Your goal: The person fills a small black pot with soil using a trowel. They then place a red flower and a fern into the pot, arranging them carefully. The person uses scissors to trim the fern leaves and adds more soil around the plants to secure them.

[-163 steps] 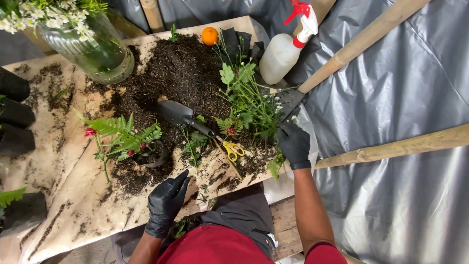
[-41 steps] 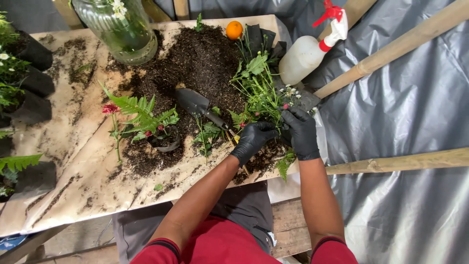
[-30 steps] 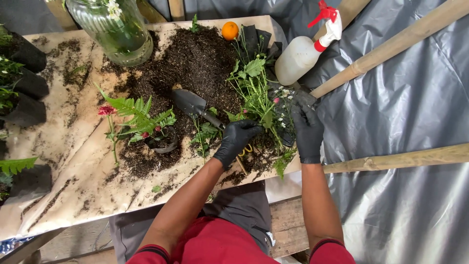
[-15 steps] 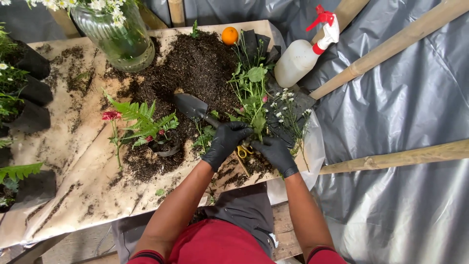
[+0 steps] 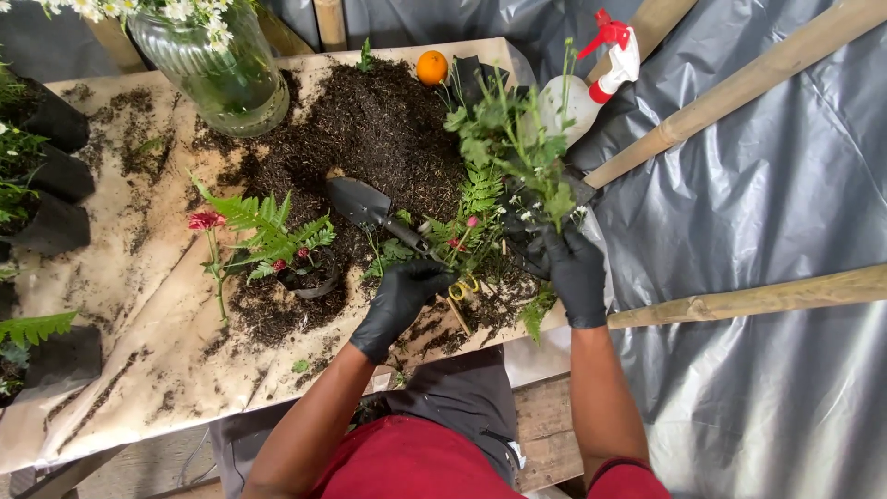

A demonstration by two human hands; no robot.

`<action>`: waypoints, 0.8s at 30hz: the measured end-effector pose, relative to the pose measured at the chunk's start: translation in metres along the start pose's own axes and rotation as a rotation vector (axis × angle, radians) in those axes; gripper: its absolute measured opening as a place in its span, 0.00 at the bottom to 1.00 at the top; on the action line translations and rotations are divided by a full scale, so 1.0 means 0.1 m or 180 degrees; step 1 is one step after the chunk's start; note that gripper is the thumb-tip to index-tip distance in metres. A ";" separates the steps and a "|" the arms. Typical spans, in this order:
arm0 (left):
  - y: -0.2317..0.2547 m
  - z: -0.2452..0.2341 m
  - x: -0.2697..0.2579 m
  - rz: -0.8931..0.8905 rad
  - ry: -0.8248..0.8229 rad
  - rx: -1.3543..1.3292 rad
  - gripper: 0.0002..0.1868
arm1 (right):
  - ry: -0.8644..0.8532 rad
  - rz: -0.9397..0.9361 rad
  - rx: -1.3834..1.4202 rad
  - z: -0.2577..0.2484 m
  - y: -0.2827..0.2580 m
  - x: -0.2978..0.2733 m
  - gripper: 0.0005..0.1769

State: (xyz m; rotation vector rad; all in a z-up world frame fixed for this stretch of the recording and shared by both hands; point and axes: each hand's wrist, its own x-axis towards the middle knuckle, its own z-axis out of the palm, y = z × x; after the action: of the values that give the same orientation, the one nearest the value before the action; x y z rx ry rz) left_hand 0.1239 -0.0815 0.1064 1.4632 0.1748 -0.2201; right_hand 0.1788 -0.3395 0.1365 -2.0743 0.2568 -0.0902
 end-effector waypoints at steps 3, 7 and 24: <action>0.18 -0.09 -0.25 -0.0108 0.0178 -0.0111 0.16 | 0.0284 -0.0248 -0.0203 0.03 0.48 0.51 0.19; 0.13 -0.21 -0.37 -0.0154 0.0431 -0.0260 0.14 | 0.0395 -0.0246 -0.0972 0.13 0.34 0.75 0.17; 0.09 -0.49 -0.81 -0.0330 0.0990 -0.0086 0.12 | 0.0725 -0.0815 -0.3298 0.09 1.23 1.11 0.26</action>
State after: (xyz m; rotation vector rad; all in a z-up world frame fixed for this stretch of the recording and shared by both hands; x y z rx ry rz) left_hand 0.0487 -0.0289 0.1305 1.4570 0.5044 -0.0722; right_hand 0.2703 -0.4144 0.0205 -3.1290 0.1867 -0.4220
